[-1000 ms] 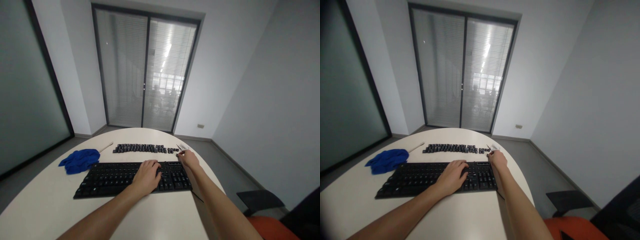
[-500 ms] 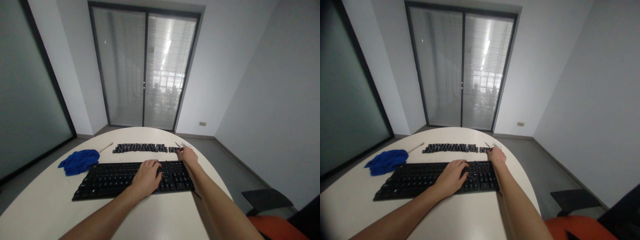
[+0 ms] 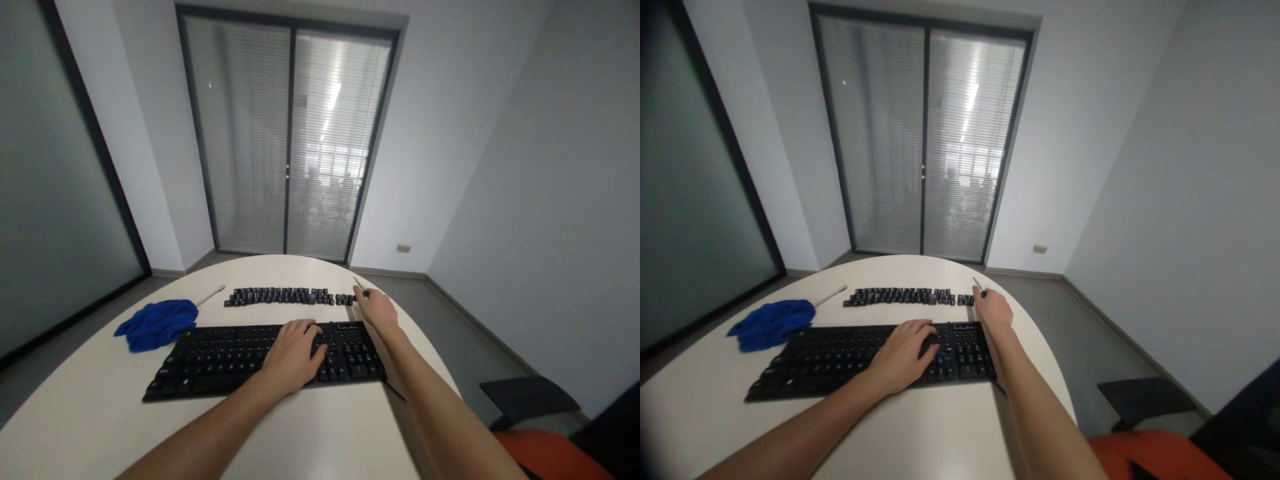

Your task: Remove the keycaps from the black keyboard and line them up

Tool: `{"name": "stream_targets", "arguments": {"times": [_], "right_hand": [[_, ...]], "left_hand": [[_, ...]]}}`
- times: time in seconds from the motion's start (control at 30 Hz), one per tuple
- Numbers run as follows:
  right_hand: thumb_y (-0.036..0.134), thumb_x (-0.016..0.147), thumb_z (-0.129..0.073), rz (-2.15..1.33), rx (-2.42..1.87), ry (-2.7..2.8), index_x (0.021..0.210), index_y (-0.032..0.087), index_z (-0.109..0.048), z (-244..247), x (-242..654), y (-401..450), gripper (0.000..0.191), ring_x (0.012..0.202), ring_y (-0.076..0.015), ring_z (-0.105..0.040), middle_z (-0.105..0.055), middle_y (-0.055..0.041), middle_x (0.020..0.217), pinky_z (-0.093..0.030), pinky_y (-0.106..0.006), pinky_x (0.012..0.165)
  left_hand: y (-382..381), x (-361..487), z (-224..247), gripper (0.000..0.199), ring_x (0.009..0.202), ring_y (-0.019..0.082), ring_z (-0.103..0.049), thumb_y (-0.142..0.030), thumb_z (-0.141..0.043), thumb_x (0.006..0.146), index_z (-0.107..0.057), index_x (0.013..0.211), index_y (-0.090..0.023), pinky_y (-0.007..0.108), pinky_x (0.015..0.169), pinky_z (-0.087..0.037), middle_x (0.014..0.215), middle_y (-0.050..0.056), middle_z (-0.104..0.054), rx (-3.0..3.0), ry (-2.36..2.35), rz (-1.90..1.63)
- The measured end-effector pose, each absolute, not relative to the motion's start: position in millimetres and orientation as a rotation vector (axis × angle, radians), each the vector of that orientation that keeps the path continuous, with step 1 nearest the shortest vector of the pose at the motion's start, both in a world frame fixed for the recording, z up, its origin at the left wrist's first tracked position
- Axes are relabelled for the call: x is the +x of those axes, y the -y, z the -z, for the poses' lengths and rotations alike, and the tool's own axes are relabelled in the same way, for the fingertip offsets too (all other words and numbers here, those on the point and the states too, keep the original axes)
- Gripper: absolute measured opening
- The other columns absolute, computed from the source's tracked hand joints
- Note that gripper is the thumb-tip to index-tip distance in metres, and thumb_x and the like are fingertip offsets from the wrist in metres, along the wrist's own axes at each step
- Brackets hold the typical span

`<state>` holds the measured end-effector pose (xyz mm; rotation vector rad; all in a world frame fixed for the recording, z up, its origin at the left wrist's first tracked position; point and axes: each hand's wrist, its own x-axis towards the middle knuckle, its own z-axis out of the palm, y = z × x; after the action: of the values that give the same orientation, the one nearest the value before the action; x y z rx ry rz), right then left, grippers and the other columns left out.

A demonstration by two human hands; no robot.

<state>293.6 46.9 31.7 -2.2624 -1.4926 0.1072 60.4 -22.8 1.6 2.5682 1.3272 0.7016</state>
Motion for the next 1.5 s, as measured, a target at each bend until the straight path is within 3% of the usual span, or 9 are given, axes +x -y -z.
{"name": "stream_targets", "arguments": {"times": [0.17,0.4,0.5,0.6,0.73,0.93,1.1,1.5], "right_hand": [[0.056,0.097,-0.023,-0.112,-1.911,1.520,0.098,0.018,-0.075,-57.5,286.6,-18.3,0.064,0.090,-0.0261,-0.070,-0.075,-0.0128,0.086,-0.047,-0.030,0.076],[0.054,0.091,-0.048,-0.077,-1.653,1.486,0.092,0.017,-0.073,-41.4,291.3,12.5,0.045,0.074,-0.0242,-0.069,-0.074,-0.0115,0.085,-0.046,-0.030,0.069],[0.059,0.085,-0.056,-0.224,-1.598,1.425,0.086,0.017,-0.064,-27.2,304.3,11.5,0.043,0.048,-0.0165,-0.062,-0.071,-0.0062,0.075,-0.045,-0.027,0.056],[0.062,0.077,-0.065,-0.335,-1.568,1.339,0.083,0.018,-0.057,-20.6,315.2,5.6,0.045,0.039,-0.0127,-0.059,-0.070,-0.0058,0.082,-0.043,-0.025,0.046],[0.065,0.078,-0.061,-0.470,-1.519,1.272,0.080,0.018,-0.053,-20.7,320.4,0.9,0.047,0.046,-0.0168,-0.065,-0.068,-0.0052,0.074,-0.045,-0.024,0.044],[0.070,0.087,-0.040,-0.508,-1.551,1.311,0.073,0.020,-0.051,-25.3,318.4,7.1,0.053,0.047,-0.0184,-0.065,-0.061,-0.0025,0.054,-0.047,-0.025,0.047],[0.063,0.092,-0.036,-0.400,-1.687,1.429,0.074,0.020,-0.051,-25.9,315.0,9.9,0.050,0.053,-0.0181,-0.066,-0.065,-0.0042,0.062,-0.047,-0.028,0.058],[0.053,0.097,-0.026,-0.166,-1.656,1.522,0.090,0.021,-0.046,-26.1,311.4,10.1,0.039,0.071,-0.0230,-0.063,-0.066,-0.0089,0.081,-0.043,-0.030,0.065]], "left_hand": [[24.2,59.9,0.6,0.041,0.125,0.030,-0.048,-0.046,-0.047,0.093,-0.060,0.124,-0.021,0.047,0.108,-0.034,0.137,0.010,-0.055,2.628,-1.325,-0.687],[21.9,60.8,3.6,0.039,0.125,0.029,-0.048,-0.044,-0.046,0.094,-0.061,0.121,-0.022,0.047,0.109,-0.034,0.135,0.009,-0.056,2.621,-1.329,-0.700],[20.9,61.6,4.0,0.037,0.124,0.029,-0.049,-0.043,-0.047,0.093,-0.062,0.120,-0.022,0.047,0.108,-0.034,0.135,0.009,-0.056,2.609,-1.331,-0.703],[20.0,61.1,3.8,0.037,0.124,0.029,-0.049,-0.043,-0.048,0.092,-0.062,0.120,-0.023,0.046,0.108,-0.035,0.135,0.009,-0.056,2.609,-1.330,-0.707],[18.7,58.7,2.4,0.037,0.124,0.028,-0.050,-0.043,-0.049,0.091,-0.062,0.120,-0.023,0.045,0.108,-0.036,0.135,0.008,-0.057,2.587,-1.333,-0.678],[18.5,58.5,1.5,0.038,0.125,0.028,-0.049,-0.041,-0.049,0.091,-0.061,0.122,-0.022,0.045,0.109,-0.036,0.136,0.008,-0.056,2.578,-1.347,-0.657],[19.5,59.6,1.5,0.038,0.125,0.028,-0.049,-0.040,-0.048,0.091,-0.061,0.122,-0.022,0.045,0.110,-0.035,0.136,0.008,-0.056,2.586,-1.341,-0.660],[19.5,60.1,1.9,0.037,0.125,0.028,-0.049,-0.039,-0.048,0.091,-0.061,0.122,-0.022,0.045,0.109,-0.035,0.136,0.008,-0.056,2.574,-1.339,-0.669]]}}
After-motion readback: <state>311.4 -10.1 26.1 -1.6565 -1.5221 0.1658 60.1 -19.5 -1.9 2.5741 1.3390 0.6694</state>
